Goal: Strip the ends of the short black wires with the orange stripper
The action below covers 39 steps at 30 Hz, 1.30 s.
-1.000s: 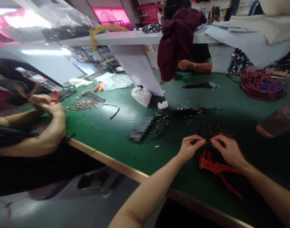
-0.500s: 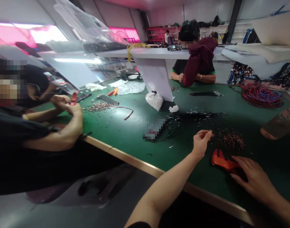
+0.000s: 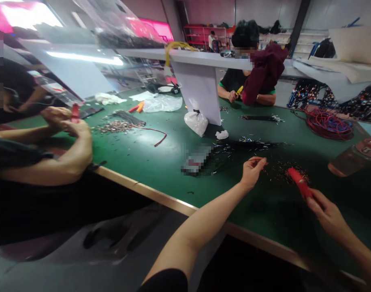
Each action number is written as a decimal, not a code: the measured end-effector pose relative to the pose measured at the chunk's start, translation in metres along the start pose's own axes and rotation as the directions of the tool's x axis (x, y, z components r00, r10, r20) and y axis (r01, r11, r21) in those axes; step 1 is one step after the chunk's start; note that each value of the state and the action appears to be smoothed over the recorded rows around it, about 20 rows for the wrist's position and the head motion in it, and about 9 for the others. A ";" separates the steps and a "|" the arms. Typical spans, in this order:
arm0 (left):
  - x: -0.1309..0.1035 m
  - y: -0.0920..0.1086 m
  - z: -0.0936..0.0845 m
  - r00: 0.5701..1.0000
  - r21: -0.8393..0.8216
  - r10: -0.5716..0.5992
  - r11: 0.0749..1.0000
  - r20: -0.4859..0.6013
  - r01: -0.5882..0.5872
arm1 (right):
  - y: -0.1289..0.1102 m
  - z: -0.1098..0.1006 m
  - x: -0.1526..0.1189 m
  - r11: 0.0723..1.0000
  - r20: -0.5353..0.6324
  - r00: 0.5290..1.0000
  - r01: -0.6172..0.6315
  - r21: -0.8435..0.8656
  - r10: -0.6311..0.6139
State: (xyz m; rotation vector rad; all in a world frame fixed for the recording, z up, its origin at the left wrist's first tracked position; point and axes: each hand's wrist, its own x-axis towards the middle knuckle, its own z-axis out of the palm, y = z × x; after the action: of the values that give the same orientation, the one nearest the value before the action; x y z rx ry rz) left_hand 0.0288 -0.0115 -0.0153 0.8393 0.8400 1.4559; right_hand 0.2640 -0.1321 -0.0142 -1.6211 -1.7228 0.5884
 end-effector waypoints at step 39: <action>-0.010 0.012 -0.015 0.953 -0.123 -0.179 0.969 0.245 0.214 | -0.046 0.051 0.014 0.511 0.489 0.872 -0.427 0.746 0.015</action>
State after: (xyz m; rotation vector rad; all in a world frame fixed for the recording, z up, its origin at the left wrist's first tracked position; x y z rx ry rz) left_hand 0.0104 -0.0222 -0.0116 0.7727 0.6115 1.2018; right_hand 0.1953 -0.1175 -0.0119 -1.0036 -1.1135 1.7262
